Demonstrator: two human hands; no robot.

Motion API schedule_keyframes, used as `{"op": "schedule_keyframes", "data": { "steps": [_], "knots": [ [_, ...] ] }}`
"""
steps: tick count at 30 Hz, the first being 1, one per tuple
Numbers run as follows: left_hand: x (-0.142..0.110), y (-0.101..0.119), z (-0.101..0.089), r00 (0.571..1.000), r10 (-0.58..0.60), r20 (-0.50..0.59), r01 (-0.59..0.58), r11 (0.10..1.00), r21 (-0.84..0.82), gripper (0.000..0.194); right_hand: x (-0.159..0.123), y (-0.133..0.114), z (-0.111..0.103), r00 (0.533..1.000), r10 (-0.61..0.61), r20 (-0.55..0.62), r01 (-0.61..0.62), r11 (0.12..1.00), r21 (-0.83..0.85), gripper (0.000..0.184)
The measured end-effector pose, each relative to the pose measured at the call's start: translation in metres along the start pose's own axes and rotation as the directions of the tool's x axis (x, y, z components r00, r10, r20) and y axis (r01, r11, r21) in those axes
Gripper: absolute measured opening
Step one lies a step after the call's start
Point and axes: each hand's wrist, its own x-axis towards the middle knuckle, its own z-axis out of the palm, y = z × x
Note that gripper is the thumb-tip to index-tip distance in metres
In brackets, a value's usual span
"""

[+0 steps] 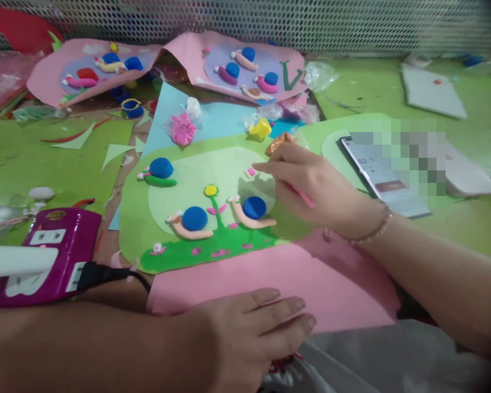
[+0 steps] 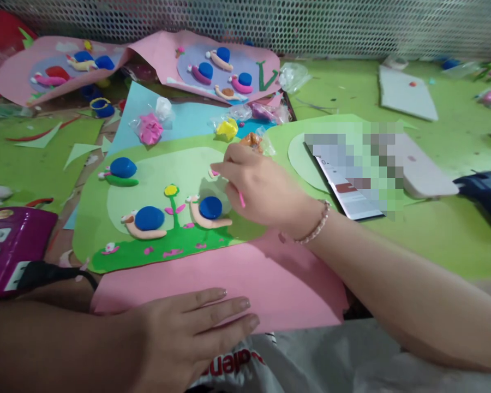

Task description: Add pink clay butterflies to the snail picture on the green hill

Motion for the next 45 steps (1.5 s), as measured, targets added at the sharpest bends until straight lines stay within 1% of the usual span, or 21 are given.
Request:
{"op": "schedule_keyframes", "data": {
  "steps": [2,3,4,5,7,8,9,10,12,14,17,19,22,25,29,33,36,38,41,43,45],
  "knots": [
    [0.0,0.0,0.0,1.0,-0.005,-0.019,0.004,1.0,-0.01,0.034,0.003,0.003,0.002,0.989,0.121,-0.081,-0.104,0.977,0.186,0.019],
    [0.0,0.0,0.0,0.999,-0.008,-0.032,0.007,1.0,-0.019,0.034,0.005,0.006,0.003,0.981,0.159,-0.106,-0.131,0.964,0.233,0.02],
    [0.0,0.0,0.001,0.999,-0.01,-0.045,0.009,1.0,-0.026,0.033,0.007,0.01,0.004,0.978,0.166,-0.128,-0.132,0.962,0.239,0.02],
    [0.0,-0.001,0.001,0.998,-0.013,-0.059,0.011,0.999,-0.033,0.033,0.008,0.015,0.006,0.98,0.136,-0.146,-0.105,0.975,0.198,0.021],
    [-0.001,-0.001,0.003,0.996,-0.019,-0.087,0.016,0.999,-0.039,0.033,0.009,0.023,0.008,0.991,-0.018,-0.133,0.023,0.999,0.035,0.023],
    [-0.001,-0.001,0.003,0.995,-0.022,-0.1,0.018,0.999,-0.038,0.032,0.009,0.026,0.009,0.99,-0.08,-0.113,0.075,0.996,-0.046,0.021],
    [-0.001,-0.001,0.004,0.994,-0.024,-0.11,0.02,0.999,-0.037,0.032,0.009,0.028,0.009,0.989,-0.114,-0.089,0.104,0.988,-0.11,0.02],
    [-0.001,-0.001,0.005,0.993,-0.025,-0.118,0.021,0.999,-0.037,0.031,0.009,0.029,0.009,0.99,-0.117,-0.073,0.105,0.983,-0.152,0.02],
    [-0.001,0.0,0.006,0.992,-0.025,-0.125,0.021,0.999,-0.035,0.03,0.009,0.029,0.01,0.996,-0.068,-0.052,0.057,0.981,-0.184,0.024],
    [-0.001,0.0,0.007,0.992,-0.025,-0.125,0.022,0.999,-0.032,0.029,0.009,0.029,0.01,0.999,-0.029,-0.024,0.025,0.986,-0.164,0.023],
    [0.0,0.001,0.006,0.991,-0.033,-0.13,0.03,0.999,-0.026,0.03,0.01,0.03,0.013,1.0,-0.026,0.002,0.026,0.994,-0.108,0.02],
    [0.0,0.001,0.005,0.992,-0.037,-0.125,0.034,0.999,-0.023,0.031,0.011,0.032,0.016,0.999,-0.033,-0.002,0.033,0.996,-0.079,0.021],
    [0.0,-0.001,0.003,0.994,-0.022,-0.109,0.02,1.0,-0.019,0.036,0.011,0.035,0.02,1.0,0.002,-0.01,-0.003,0.998,-0.056,0.025],
    [-0.001,-0.002,0.003,0.995,-0.005,-0.101,0.002,1.0,-0.026,0.041,0.011,0.034,0.022,0.999,0.045,0.006,-0.045,0.998,-0.054,0.031],
    [0.0,-0.003,0.002,0.996,0.002,-0.094,-0.006,0.999,-0.04,0.039,0.012,0.032,0.022,0.997,0.078,0.027,-0.076,0.994,-0.074,0.034],
    [-0.001,-0.003,0.001,0.998,0.016,-0.067,-0.018,0.999,-0.033,0.047,0.013,0.031,0.021,0.995,0.084,0.049,-0.081,0.995,-0.053,0.036],
    [-0.001,-0.003,0.001,0.998,0.018,-0.058,-0.02,0.999,-0.025,0.048,0.012,0.033,0.02,0.994,0.094,0.048,-0.092,0.995,-0.035,0.039],
    [-0.001,-0.003,0.0,0.998,0.026,-0.063,-0.027,0.999,-0.019,0.047,0.012,0.033,0.017,0.995,0.094,0.03,-0.095,0.995,0.016,0.037],
    [-0.001,-0.004,-0.001,0.998,0.029,-0.061,-0.031,0.999,-0.028,0.046,0.011,0.031,0.013,0.988,0.137,-0.064,-0.121,0.971,0.204,0.024],
    [-0.001,-0.005,-0.001,0.998,0.029,-0.063,-0.031,0.999,-0.03,0.046,0.011,0.027,0.011,0.969,0.211,-0.126,-0.154,0.92,0.36,0.015],
    [-0.001,-0.005,0.0,0.997,0.032,-0.068,-0.034,0.999,-0.026,0.047,0.013,0.022,0.011,0.949,0.279,-0.145,-0.177,0.856,0.486,0.012]
  ]
}}
